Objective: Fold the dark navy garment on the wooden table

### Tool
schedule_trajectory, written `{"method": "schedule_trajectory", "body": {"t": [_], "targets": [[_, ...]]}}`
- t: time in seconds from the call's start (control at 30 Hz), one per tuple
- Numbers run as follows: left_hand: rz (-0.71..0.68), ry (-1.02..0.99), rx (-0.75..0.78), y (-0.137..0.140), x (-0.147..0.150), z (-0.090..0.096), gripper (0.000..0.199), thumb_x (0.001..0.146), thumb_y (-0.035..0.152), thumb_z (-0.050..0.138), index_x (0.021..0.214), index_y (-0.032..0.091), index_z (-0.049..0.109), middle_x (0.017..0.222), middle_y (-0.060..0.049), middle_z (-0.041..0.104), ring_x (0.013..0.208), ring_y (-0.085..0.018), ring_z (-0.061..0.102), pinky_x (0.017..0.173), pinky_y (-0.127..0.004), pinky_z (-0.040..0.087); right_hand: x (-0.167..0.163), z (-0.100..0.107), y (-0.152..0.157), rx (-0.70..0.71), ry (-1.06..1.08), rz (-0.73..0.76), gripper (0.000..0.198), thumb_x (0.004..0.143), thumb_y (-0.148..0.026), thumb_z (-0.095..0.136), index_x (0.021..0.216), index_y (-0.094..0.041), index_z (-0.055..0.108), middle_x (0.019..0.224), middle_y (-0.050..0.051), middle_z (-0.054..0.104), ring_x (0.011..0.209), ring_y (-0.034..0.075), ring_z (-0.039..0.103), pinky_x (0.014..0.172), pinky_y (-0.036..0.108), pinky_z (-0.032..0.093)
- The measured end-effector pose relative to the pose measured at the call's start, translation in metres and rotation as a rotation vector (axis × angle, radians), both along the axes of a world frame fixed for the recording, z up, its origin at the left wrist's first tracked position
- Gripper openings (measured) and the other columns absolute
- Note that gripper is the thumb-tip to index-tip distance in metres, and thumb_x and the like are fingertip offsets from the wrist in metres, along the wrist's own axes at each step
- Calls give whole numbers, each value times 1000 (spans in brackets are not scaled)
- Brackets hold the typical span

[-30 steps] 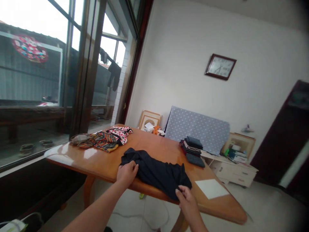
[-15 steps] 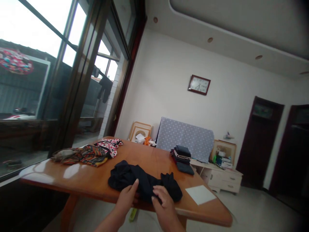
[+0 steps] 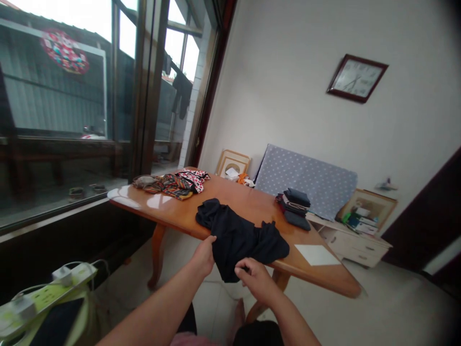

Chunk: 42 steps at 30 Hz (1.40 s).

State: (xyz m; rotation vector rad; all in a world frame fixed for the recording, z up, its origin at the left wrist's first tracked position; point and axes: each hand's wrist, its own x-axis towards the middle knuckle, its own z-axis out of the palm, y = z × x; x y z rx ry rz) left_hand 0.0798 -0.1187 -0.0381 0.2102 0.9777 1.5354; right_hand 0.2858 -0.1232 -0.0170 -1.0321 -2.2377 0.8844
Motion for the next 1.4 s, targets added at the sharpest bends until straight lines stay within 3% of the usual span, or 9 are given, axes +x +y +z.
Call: {"method": "schedule_trajectory", "body": {"t": [0.2,0.33,0.47,0.77,0.9,1.0,1.07,1.27,1.4], "targets": [[-23,-122,26,-9,0,-2,37,91,35,46,115,14,67,114,-12,73,98,-26,71,81,-35,57,-4,2,27,-42,192,-233,40,85,-49,56,105,-18,69,96,7,68,67,17,64,63,31,53],[-74,-148,0,-15,4,1,41,93,39,45,118,16,66,115,-11,73,98,-27,72,83,-37,57,-17,3,35,83,195,-348,53,79,-43,62,127,-21,62,121,12,65,77,19,65,72,34,54],[-175,-154,19,-23,9,6,46,94,47,46,121,16,66,114,-12,73,98,-28,72,86,-40,56,-34,4,33,105,163,-338,62,74,-33,66,134,-20,57,120,12,66,86,22,66,77,34,52],[-316,-124,123,-41,10,16,64,79,65,65,114,12,68,109,-15,74,100,-29,71,90,-37,56,-53,19,-2,-172,131,65,18,72,-15,54,83,-17,69,69,-1,65,61,12,55,57,22,42],[-234,-84,47,-37,12,12,40,77,40,75,103,11,68,90,-14,77,82,-29,74,81,-39,59,-49,28,-28,-448,-101,385,19,70,-15,59,85,-18,71,62,-5,60,50,8,49,49,19,35],[-108,-66,-53,-33,9,9,20,79,22,69,97,13,67,77,-10,75,68,-26,73,73,-39,60,-44,31,-32,-553,-173,466,21,72,-22,65,91,-20,72,69,-3,65,54,9,55,52,20,39],[-81,-84,-99,-32,6,8,15,81,21,64,94,14,67,73,-9,74,63,-26,72,69,-39,61,-43,31,-24,-531,-55,353,22,76,-29,65,95,-19,72,73,-1,66,55,9,56,54,21,41],[-118,-136,-104,-35,2,13,21,85,28,58,95,13,68,77,-12,75,69,-29,74,72,-44,61,-40,22,20,-291,370,-312,39,80,-49,64,103,-17,66,90,5,67,63,13,59,59,25,48],[-219,-143,-61,-40,3,16,28,86,34,60,100,12,69,83,-13,77,75,-31,74,75,-45,61,-45,12,28,-313,422,-476,57,75,-56,70,115,-16,58,100,9,66,61,15,63,58,28,51]]}}
